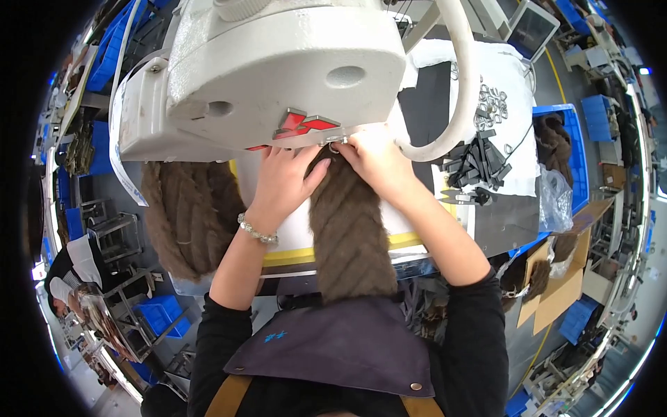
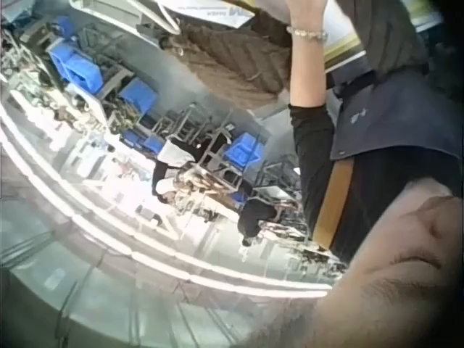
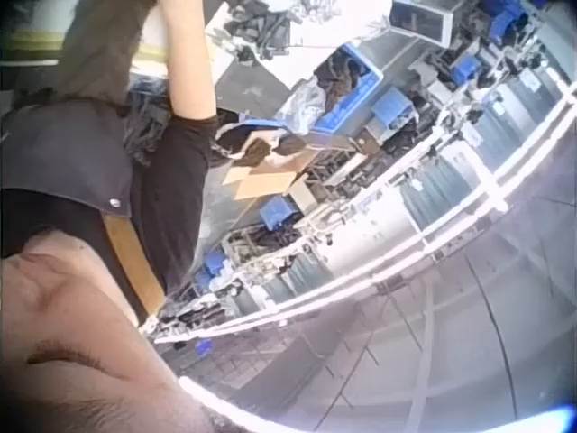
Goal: Sewing black straps onto brown faux fur pieces using an industrial sewing machine.
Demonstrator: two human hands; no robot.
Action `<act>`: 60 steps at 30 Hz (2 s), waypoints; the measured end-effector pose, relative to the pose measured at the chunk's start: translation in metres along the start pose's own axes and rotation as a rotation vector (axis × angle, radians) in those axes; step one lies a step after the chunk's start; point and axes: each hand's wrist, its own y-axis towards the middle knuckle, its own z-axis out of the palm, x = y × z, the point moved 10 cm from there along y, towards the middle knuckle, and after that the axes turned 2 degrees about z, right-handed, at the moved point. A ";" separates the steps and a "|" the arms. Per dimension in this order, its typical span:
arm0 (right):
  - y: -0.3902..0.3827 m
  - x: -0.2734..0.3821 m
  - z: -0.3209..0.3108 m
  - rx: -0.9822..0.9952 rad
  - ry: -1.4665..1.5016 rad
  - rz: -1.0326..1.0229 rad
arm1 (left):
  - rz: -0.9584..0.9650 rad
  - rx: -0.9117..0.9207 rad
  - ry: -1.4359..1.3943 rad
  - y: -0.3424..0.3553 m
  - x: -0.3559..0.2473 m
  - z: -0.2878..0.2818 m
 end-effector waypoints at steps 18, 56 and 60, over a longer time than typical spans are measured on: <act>-0.031 0.038 -0.002 -0.298 -0.364 -0.269 | -0.022 0.028 0.086 0.001 -0.005 0.003; -0.008 -0.013 -0.002 -0.161 -0.051 0.091 | -0.042 -0.012 -0.002 0.000 -0.007 -0.002; -0.008 0.005 -0.010 -0.201 -0.059 -0.018 | -0.052 -0.006 0.016 0.002 -0.009 -0.002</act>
